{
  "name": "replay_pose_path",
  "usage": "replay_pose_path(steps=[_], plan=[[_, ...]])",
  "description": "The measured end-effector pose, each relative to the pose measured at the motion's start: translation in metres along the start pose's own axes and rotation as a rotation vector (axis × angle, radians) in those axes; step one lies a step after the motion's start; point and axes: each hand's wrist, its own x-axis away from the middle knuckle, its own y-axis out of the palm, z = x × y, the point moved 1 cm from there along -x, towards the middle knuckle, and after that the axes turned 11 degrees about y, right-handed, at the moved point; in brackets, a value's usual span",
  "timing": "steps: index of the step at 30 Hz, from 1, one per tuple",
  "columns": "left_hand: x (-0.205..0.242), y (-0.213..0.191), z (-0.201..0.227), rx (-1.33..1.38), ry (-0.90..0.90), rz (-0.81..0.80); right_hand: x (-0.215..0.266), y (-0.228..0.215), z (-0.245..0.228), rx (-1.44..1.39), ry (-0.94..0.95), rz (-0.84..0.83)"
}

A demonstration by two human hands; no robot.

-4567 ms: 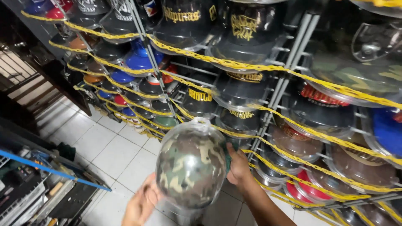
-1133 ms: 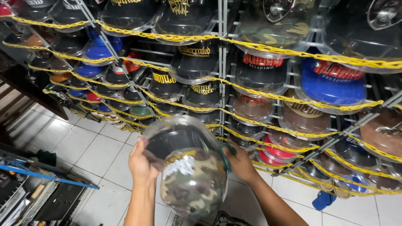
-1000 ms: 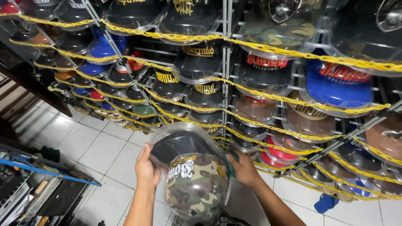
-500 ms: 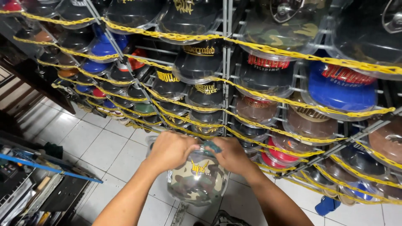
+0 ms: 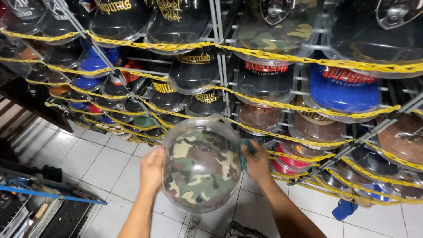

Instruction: Cleaning the plastic covers of hats on a display rack using a cloth.

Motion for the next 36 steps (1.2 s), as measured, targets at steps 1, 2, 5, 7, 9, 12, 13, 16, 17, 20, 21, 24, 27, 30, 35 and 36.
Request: replay_pose_path(steps=[1, 2, 5, 7, 9, 12, 13, 16, 17, 20, 21, 24, 27, 30, 35, 36], plan=[[0.008, 0.008, -0.003, 0.127, -0.168, 0.041, 0.003, 0.008, -0.015, -0.041, 0.074, 0.030], [0.018, 0.014, -0.005, 0.251, -0.338, 0.083, 0.008, 0.017, -0.029, -0.082, 0.153, 0.058], [0.024, 0.017, 0.039, 0.555, -0.488, -0.203, -0.010, 0.006, -0.093, 0.055, 0.462, 0.012], [0.031, 0.011, 0.012, 0.564, -0.383, -0.381, -0.047, 0.006, -0.022, 0.231, 0.458, -0.011], [0.039, 0.010, -0.003, 0.567, -0.279, -0.546, -0.056, 0.008, -0.005, 0.411, 0.452, -0.045], [0.047, 0.010, -0.003, 0.828, -0.293, -0.412, -0.035, 0.009, -0.066, 0.066, 0.528, -0.028], [0.050, 0.010, -0.001, 0.822, -0.288, -0.405, -0.033, 0.007, -0.087, -0.218, 0.698, 0.057], [0.056, 0.014, 0.013, 0.600, -0.260, -0.459, -0.034, -0.002, -0.096, -0.536, 0.902, -0.003], [0.055, 0.016, 0.018, 0.384, -0.227, -0.517, -0.037, -0.004, -0.091, -0.568, 0.933, -0.153], [0.058, 0.034, 0.046, 0.095, -0.268, -0.566, -0.042, 0.012, -0.080, -0.118, 0.916, -0.608], [0.060, 0.043, 0.055, 0.096, -0.270, -0.569, -0.043, 0.017, -0.081, -0.119, 0.919, -0.605], [0.062, 0.058, 0.076, -0.049, -0.206, -0.468, -0.038, 0.033, -0.108, 0.257, 0.633, -0.558], [0.063, 0.070, 0.080, -0.130, -0.129, -0.332, -0.008, 0.039, -0.140, 0.601, 0.443, -0.435], [0.069, 0.087, 0.071, -0.142, -0.192, -0.303, 0.039, 0.052, -0.122, 0.968, -0.687, -0.403], [0.063, 0.086, 0.080, 0.231, -0.127, -0.119, 0.061, 0.049, -0.142, 0.739, -0.847, -0.465], [0.067, 0.085, 0.080, 0.228, -0.140, -0.114, 0.043, 0.049, -0.138, 0.737, -0.838, -0.478]])
